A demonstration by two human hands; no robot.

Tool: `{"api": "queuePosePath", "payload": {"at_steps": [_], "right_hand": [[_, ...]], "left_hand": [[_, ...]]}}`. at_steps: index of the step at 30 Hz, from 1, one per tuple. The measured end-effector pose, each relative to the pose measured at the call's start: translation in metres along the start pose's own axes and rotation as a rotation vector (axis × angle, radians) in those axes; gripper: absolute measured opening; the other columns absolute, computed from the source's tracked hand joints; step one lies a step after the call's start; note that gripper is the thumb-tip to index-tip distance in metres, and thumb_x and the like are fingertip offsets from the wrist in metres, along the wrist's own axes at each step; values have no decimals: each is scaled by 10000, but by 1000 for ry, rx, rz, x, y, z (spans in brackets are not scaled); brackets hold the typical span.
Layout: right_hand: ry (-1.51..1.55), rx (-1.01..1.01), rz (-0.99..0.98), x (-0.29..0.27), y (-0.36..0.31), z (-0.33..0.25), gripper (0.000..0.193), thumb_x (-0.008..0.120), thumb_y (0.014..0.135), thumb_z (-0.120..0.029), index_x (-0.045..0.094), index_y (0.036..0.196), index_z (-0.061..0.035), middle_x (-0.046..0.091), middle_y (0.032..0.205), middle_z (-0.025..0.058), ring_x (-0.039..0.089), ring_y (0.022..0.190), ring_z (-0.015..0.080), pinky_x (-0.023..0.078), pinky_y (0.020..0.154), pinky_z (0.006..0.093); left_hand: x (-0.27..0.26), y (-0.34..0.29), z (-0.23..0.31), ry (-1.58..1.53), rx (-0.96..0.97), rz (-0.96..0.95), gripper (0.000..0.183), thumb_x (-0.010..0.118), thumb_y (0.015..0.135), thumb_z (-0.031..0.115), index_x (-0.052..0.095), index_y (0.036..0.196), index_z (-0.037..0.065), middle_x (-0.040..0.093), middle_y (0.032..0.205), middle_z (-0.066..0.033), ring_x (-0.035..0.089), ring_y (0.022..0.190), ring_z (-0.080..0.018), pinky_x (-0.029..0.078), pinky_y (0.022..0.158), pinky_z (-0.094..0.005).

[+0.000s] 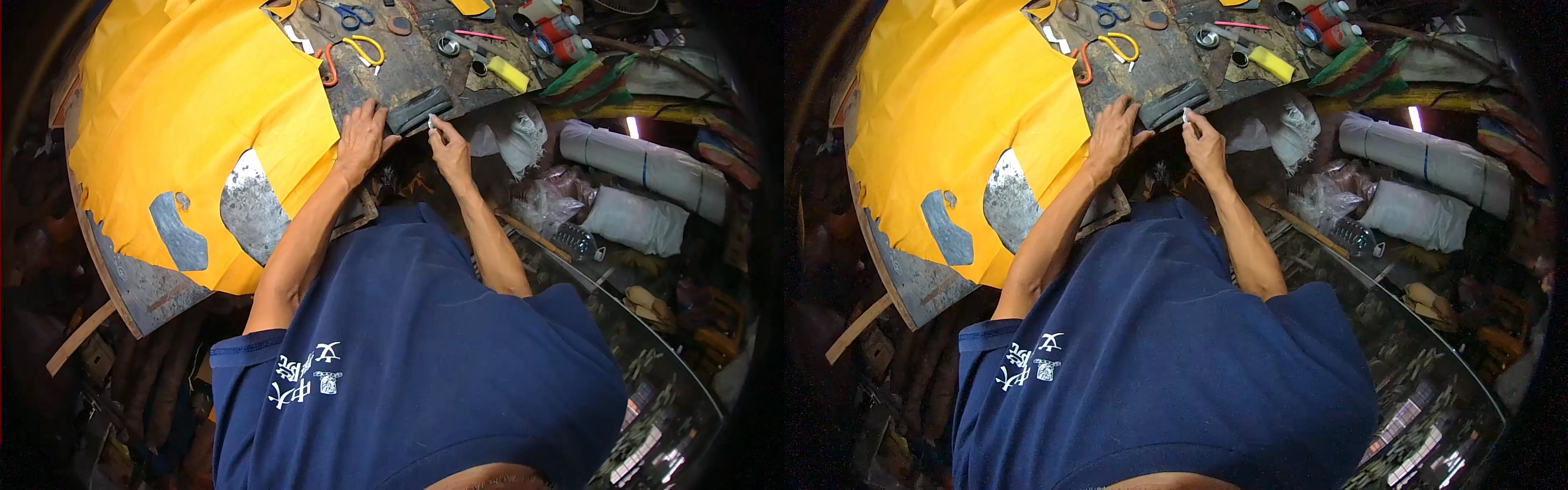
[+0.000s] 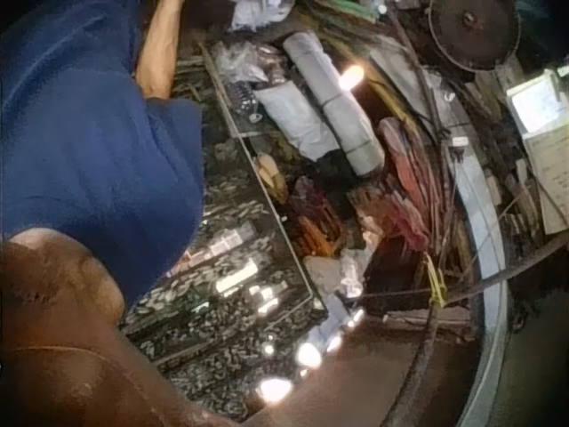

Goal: Cutting out specific shapes from a sheet of yellow leather using metal templates and a hand knife, and occasionally sharpening the knife on a block.

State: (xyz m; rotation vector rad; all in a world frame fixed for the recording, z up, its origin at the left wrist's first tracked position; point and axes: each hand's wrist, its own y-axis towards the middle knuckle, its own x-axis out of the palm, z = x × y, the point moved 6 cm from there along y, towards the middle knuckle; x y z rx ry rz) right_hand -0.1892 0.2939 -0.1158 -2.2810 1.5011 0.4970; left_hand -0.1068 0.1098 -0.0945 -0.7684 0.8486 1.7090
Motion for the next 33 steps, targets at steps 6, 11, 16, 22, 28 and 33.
{"api": "queuePosePath", "payload": {"at_steps": [6,11,16,22,28,33], "right_hand": [[-54,9,-57,-2,6,10,343,624,956,-150,656,1273,-23,735,1109,165,700,1011,186,523,885,315],[-139,-103,-109,8,-9,-5,332,631,953,-155,665,1256,-24,744,1074,175,719,923,224,533,824,328],[-6,112,22,-14,17,12,331,652,929,-153,683,1245,-56,727,935,167,656,790,133,527,764,304],[-68,-94,28,-7,11,8,339,642,939,-154,672,1249,-20,744,1017,163,677,830,160,529,780,310],[-91,-136,-74,2,-4,-5,321,637,941,-140,682,1244,-44,745,1020,170,703,873,173,531,810,312],[-105,-104,-64,-1,-2,2,326,635,942,-166,684,1239,-40,736,947,135,659,810,143,528,786,306]], "left_hand": [[3,5,-1,17,-11,-20,589,782,818,331,606,1276,4,533,1346,-190,537,1160,-389,450,972,-458],[5,2,-3,6,-49,-77,600,789,804,323,598,1279,11,498,1373,-180,516,1176,-363,427,985,-452],[2,2,-1,11,8,21,592,790,806,312,599,1279,12,518,1355,-186,528,1167,-378,438,979,-460],[-1,5,1,13,-18,-29,587,781,819,325,599,1281,14,529,1344,-191,537,1163,-389,447,976,-465],[5,6,-2,16,-16,-21,584,771,829,344,599,1278,14,527,1344,-190,534,1161,-389,444,978,-463],[2,5,1,13,22,34,584,771,828,344,599,1278,14,527,1346,-190,533,1157,-392,445,972,-465]]}}
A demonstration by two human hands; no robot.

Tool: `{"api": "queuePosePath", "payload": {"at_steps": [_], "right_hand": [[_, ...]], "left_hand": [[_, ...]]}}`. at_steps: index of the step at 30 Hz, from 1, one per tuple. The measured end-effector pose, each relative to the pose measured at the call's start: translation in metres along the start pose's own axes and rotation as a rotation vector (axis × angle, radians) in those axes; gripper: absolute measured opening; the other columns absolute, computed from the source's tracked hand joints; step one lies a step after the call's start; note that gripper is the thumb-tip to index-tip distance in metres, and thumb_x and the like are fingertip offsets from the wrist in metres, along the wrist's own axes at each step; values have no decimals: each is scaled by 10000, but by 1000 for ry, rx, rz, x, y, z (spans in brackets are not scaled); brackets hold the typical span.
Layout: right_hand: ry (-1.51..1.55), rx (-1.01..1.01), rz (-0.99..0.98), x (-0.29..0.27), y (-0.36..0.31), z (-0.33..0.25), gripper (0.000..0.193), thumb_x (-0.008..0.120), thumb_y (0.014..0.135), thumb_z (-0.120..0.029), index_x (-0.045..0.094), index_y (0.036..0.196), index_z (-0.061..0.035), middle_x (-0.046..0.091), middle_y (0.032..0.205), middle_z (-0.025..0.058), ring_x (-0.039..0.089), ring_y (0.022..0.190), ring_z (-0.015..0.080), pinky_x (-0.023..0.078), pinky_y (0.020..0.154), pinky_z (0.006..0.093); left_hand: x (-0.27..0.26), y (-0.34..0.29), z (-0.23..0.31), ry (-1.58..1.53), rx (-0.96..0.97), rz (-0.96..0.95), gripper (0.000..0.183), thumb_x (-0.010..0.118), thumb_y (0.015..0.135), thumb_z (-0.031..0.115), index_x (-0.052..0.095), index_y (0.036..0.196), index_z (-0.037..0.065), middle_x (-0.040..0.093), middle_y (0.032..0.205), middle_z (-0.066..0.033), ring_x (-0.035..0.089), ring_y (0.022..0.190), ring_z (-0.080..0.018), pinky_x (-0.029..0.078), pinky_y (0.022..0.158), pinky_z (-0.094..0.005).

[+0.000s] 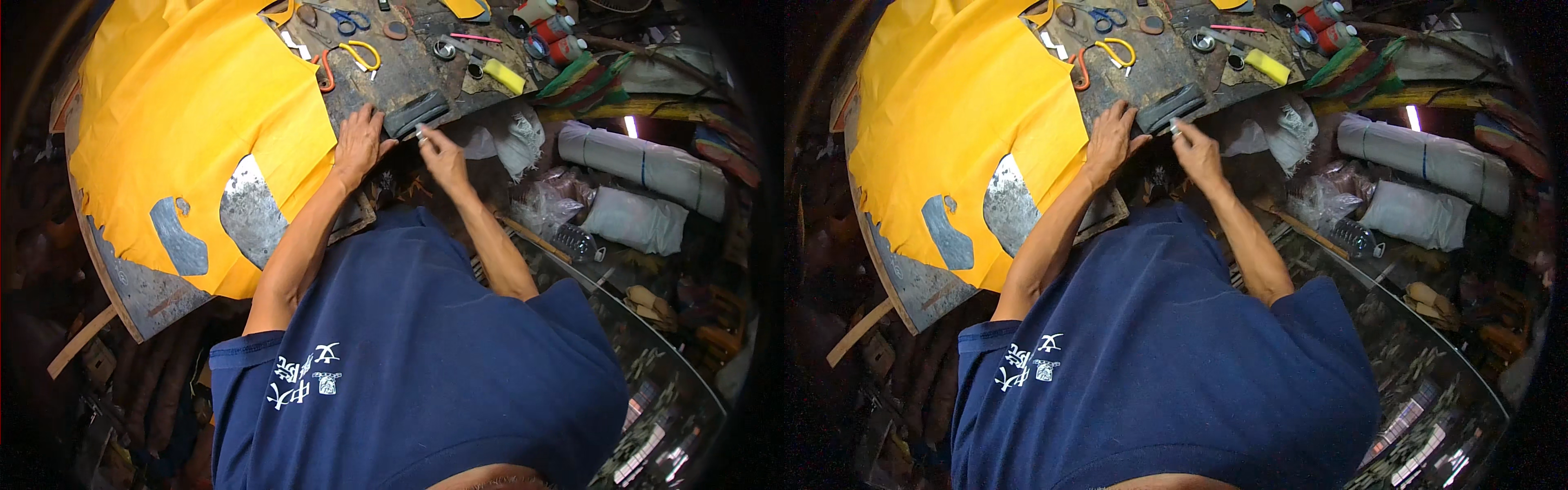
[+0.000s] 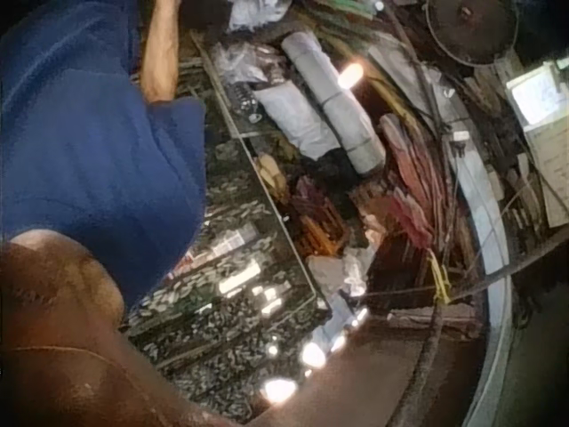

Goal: Cutting out specific shapes from a sheet of yellow leather using metal templates and a hand knife, and occasionally sharpening the knife on a block.

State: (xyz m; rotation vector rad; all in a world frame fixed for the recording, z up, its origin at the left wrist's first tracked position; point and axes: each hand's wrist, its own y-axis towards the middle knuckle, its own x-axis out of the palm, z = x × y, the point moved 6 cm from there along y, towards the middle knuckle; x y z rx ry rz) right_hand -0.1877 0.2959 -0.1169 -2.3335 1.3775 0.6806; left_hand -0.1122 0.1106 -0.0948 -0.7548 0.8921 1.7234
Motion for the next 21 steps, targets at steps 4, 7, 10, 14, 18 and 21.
{"api": "queuePosePath", "payload": {"at_steps": [4,7,10,14,18,21], "right_hand": [[62,241,42,-14,9,3,321,635,943,-149,680,1239,-34,741,1042,157,701,955,147,536,844,308],[46,43,13,-4,1,-9,324,632,945,-131,674,1249,-30,744,1064,142,699,938,145,536,829,304],[-1,-23,-93,1,1,-19,329,627,948,-129,668,1257,-22,745,1095,143,698,946,148,535,832,298],[62,37,-2,-7,4,-9,338,634,948,-140,664,1261,-19,748,1065,157,698,911,154,533,815,318],[35,27,21,-6,3,-10,334,621,943,-147,673,1252,-33,742,1060,166,714,981,171,535,830,332],[50,-51,80,-12,10,0,333,624,943,-151,672,1253,-38,739,1070,166,717,961,180,538,823,327]], "left_hand": [[-2,1,-1,-6,-38,-70,588,772,827,344,599,1281,13,531,1344,-187,533,1162,-390,445,970,-465],[-3,1,-1,-7,-32,-68,586,774,827,342,602,1279,12,533,1342,-186,533,1163,-389,447,971,-465],[-1,1,0,-6,-37,-49,580,787,811,318,601,1268,14,530,1331,-174,527,1161,-373,442,969,-456],[0,-3,-1,-5,-42,-42,578,798,796,302,602,1258,16,527,1326,-164,521,1167,-356,432,973,-444],[1,-3,-3,6,-40,-39,581,797,796,311,603,1257,15,525,1330,-164,522,1166,-354,432,974,-444],[-1,-1,0,-17,-15,-23,584,795,799,316,602,1260,14,524,1331,-167,521,1170,-353,431,975,-446]]}}
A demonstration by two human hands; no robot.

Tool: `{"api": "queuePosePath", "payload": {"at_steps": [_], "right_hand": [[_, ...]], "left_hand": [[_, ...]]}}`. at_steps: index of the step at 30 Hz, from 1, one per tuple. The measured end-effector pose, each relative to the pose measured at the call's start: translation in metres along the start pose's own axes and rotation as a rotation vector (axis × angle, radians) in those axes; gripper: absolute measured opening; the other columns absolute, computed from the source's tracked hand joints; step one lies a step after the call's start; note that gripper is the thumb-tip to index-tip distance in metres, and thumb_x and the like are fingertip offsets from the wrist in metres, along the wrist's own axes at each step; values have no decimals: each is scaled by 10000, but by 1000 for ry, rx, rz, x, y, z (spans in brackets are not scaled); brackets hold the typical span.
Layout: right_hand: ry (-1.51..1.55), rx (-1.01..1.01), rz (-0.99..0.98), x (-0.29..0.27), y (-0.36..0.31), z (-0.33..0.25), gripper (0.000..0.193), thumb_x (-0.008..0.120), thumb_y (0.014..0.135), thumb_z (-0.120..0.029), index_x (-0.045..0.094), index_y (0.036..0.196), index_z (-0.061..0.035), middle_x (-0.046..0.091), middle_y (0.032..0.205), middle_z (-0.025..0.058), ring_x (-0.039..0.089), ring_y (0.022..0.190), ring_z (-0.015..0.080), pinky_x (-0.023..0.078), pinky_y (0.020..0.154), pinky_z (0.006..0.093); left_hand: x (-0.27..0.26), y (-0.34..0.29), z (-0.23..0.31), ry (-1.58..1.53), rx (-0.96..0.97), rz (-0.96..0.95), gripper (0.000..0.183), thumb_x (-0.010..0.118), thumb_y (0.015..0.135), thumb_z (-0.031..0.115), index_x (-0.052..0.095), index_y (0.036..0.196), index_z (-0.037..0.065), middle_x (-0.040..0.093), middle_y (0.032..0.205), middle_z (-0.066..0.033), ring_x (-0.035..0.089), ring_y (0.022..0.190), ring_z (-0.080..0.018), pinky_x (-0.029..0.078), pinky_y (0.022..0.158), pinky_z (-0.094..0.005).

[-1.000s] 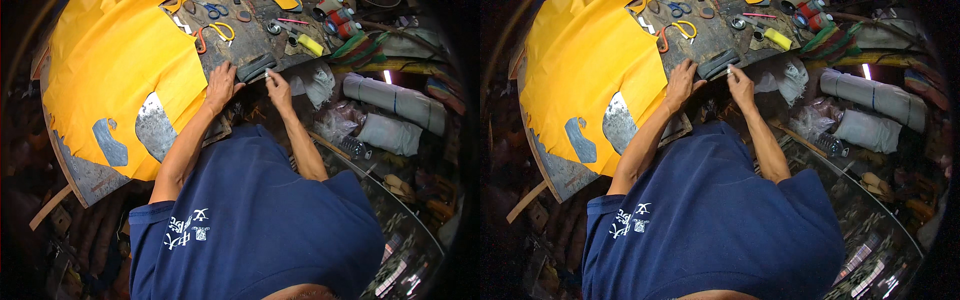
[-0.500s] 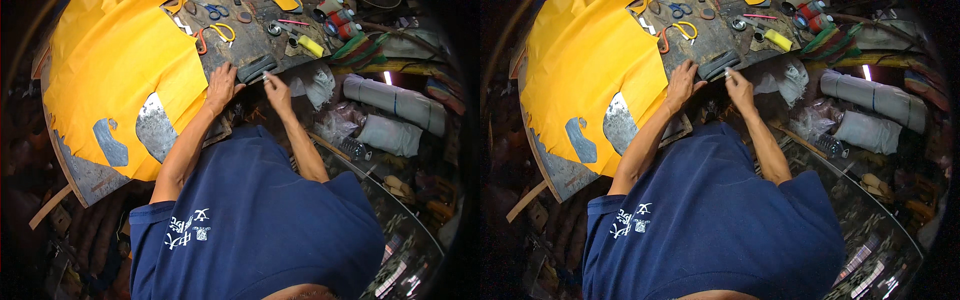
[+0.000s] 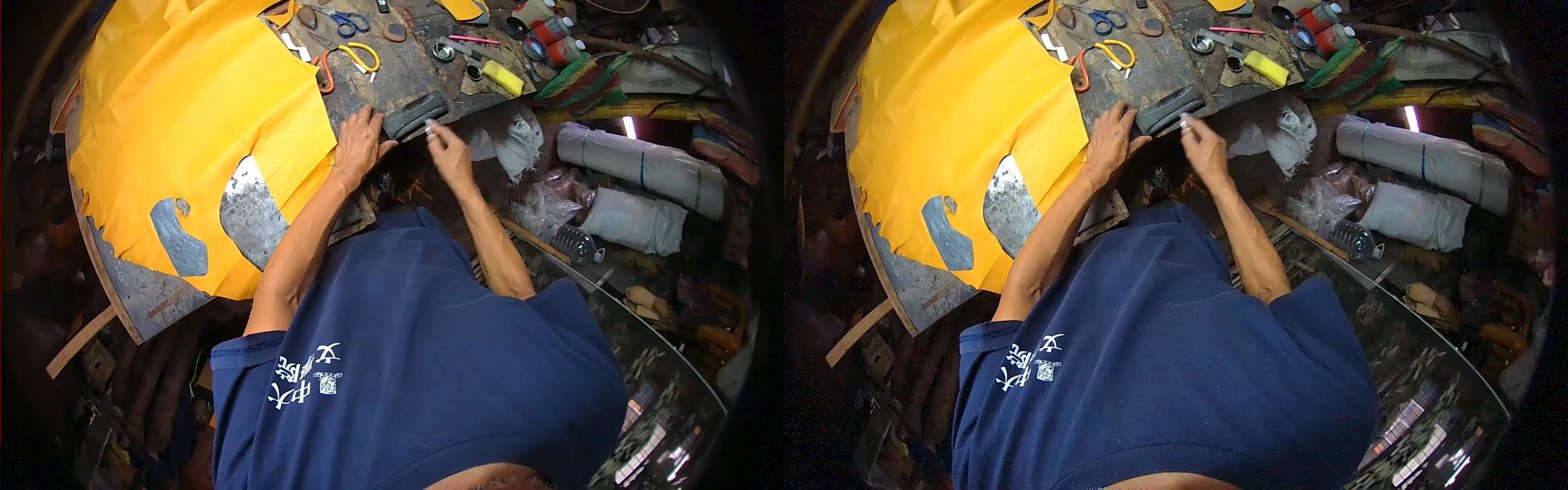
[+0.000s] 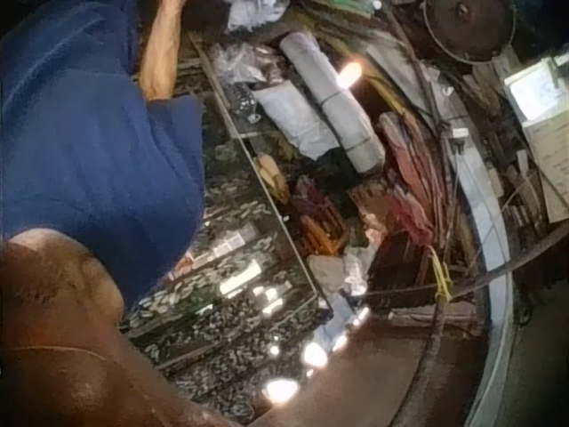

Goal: Cutting out specific shapes from a sheet of yellow leather using metal templates and a hand knife, and occasionally sharpening the knife on a block.

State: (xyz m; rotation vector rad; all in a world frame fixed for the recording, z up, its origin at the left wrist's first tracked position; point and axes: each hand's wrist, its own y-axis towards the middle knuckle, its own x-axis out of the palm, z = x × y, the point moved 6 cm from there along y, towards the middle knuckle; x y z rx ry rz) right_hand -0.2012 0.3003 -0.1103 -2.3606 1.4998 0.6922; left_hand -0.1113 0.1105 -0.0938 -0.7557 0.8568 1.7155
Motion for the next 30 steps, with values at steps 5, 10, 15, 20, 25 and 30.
{"api": "queuePosePath", "payload": {"at_steps": [5,10,15,20,25,30], "right_hand": [[-27,43,-2,2,-3,-4,322,622,950,-160,675,1246,-46,727,1029,174,706,899,189,531,818,321],[-4,15,-102,16,-14,-6,326,620,944,-157,674,1244,-41,714,1138,209,713,1063,256,533,895,347],[-28,123,90,-21,19,31,343,633,960,-161,683,1293,-96,572,714,-27,493,528,42,416,487,243],[2,286,29,-22,16,35,367,631,965,-163,655,1325,-93,655,775,22,595,622,77,470,558,269],[-382,-283,131,-37,16,-8,368,644,904,-78,669,1271,-102,654,994,153,636,904,338,509,798,434],[-493,-379,-11,-8,-2,-15,353,664,843,-31,714,1162,-173,579,930,98,591,898,334,503,794,439]], "left_hand": [[1,-2,-1,15,-2,15,583,798,797,309,603,1259,13,516,1347,-172,519,1178,-363,432,976,-455],[4,-2,-3,6,-31,-25,584,801,793,300,600,1261,13,513,1354,-174,520,1175,-365,431,978,-460],[-3,1,2,5,-1,-4,586,779,822,329,607,1280,7,529,1355,-184,535,1161,-390,450,977,-465],[2,1,-2,21,-12,-23,578,772,830,320,602,1286,8,527,1359,-186,532,1166,-388,447,976,-463],[2,-1,-3,37,-16,-19,584,774,827,320,599,1288,8,528,1359,-185,533,1166,-384,448,973,-467],[2,0,-2,35,-13,-33,577,776,828,320,601,1278,3,527,1364,-188,533,1165,-388,448,971,-465]]}}
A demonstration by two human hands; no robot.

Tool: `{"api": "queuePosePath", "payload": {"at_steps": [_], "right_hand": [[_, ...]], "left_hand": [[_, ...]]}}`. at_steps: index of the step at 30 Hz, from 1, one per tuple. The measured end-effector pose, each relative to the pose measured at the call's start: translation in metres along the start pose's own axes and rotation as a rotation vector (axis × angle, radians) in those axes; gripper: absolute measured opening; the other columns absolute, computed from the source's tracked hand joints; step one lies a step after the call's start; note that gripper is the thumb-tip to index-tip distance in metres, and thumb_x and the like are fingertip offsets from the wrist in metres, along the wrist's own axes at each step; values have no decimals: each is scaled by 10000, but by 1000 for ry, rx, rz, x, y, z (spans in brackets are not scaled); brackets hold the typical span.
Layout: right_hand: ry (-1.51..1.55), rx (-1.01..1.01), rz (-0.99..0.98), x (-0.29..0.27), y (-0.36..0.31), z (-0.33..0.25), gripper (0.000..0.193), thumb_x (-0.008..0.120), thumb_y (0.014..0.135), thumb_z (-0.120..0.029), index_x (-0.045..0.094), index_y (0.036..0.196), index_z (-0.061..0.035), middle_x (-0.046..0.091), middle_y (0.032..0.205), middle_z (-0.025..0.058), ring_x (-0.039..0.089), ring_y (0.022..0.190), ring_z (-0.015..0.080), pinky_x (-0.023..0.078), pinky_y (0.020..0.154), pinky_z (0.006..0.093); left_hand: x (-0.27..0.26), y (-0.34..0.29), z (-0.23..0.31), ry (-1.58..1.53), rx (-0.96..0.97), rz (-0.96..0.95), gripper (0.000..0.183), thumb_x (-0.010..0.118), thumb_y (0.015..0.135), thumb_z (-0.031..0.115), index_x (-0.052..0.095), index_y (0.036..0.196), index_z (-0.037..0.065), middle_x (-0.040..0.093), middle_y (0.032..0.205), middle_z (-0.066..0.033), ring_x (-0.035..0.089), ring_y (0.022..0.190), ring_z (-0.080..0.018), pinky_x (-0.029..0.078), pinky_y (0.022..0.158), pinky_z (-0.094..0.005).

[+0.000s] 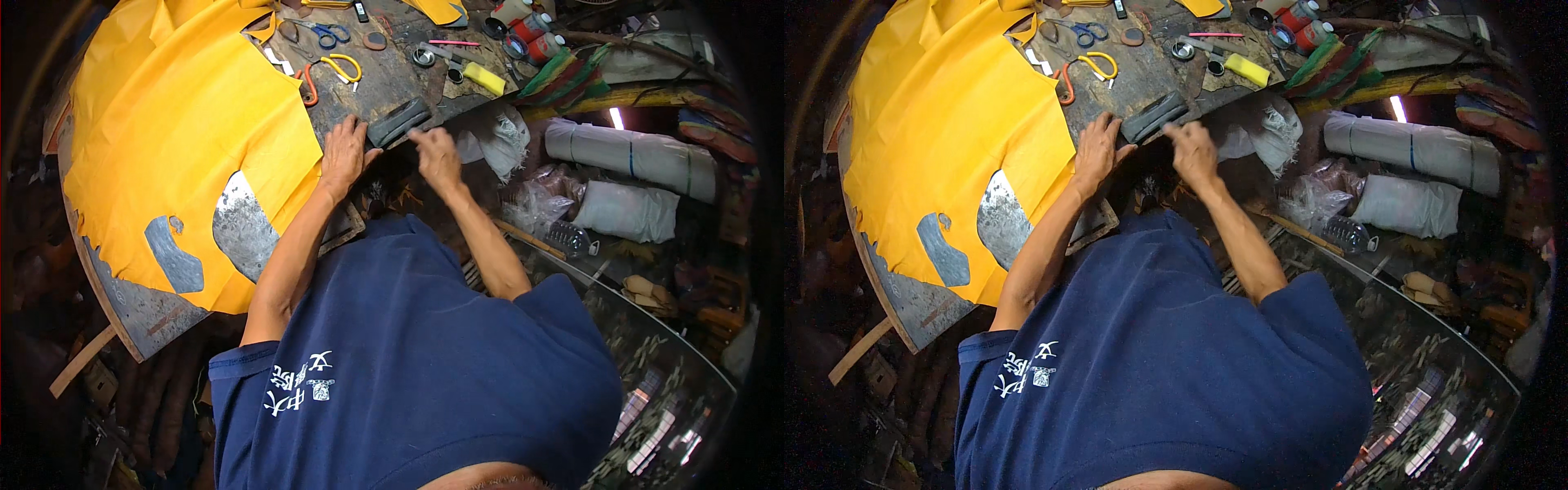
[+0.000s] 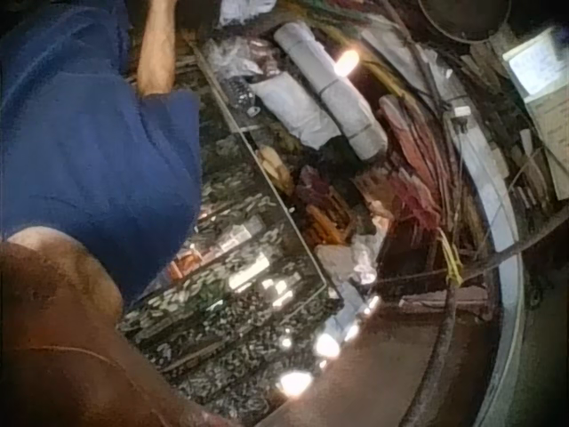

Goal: Cutting out specific shapes from a sheet of yellow leather using metal templates and a hand knife, and occasionally sharpening the knife on a block.

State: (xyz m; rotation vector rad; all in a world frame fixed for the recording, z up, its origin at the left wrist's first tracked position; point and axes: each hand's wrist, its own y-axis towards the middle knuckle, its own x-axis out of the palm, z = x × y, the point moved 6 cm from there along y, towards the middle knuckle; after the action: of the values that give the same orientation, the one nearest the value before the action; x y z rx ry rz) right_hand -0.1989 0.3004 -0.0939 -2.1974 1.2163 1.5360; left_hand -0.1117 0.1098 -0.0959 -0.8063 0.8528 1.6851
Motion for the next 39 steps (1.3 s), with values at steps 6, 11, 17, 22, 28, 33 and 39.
{"api": "queuePosePath", "payload": {"at_steps": [6,11,17,22,28,33,39], "right_hand": [[7,173,96,-10,10,17,312,638,867,-29,721,1123,-187,568,946,98,598,876,328,511,783,438],[95,33,-108,8,0,-19,300,644,856,-24,717,1128,-128,565,937,122,595,912,346,507,778,447],[84,62,-80,7,-3,-19,342,642,851,-9,724,1138,-176,574,938,102,606,910,320,510,782,452],[75,117,136,-8,10,23,302,637,848,-40,733,1088,-197,592,887,89,619,847,307,512,758,422],[-5,137,91,-8,10,31,322,652,850,-13,725,1117,-177,608,916,100,641,860,310,526,747,422],[98,54,-46,4,4,-6,312,645,854,-31,729,1112,-184,594,944,110,620,890,324,513,769,452],[260,261,41,-27,13,75,374,704,862,-58,713,1228,-135,659,967,97,636,811,232,525,695,365]], "left_hand": [[-3,-5,3,-1,12,28,578,784,818,324,605,1266,5,531,1351,-188,535,1155,-392,449,960,-462],[-1,0,0,-18,-10,0,580,781,819,335,606,1267,11,526,1360,-189,536,1151,-395,449,964,-467],[1,-1,-4,-4,-34,-32,586,782,818,339,606,1274,15,527,1367,-192,538,1153,-394,448,973,-471],[0,-3,-1,-14,-4,-3,590,787,813,337,609,1278,19,527,1373,-187,536,1164,-392,446,979,-469],[1,0,1,-11,16,38,582,789,808,331,612,1265,18,531,1352,-185,540,1141,-392,454,957,-466],[2,1,-4,15,-44,-49,574,782,815,324,608,1264,11,531,1343,-184,541,1131,-394,458,946,-465],[-2,3,2,14,5,-2,603,779,818,352,602,1273,-1,524,1354,-199,540,1138,-395,454,957,-472]]}}
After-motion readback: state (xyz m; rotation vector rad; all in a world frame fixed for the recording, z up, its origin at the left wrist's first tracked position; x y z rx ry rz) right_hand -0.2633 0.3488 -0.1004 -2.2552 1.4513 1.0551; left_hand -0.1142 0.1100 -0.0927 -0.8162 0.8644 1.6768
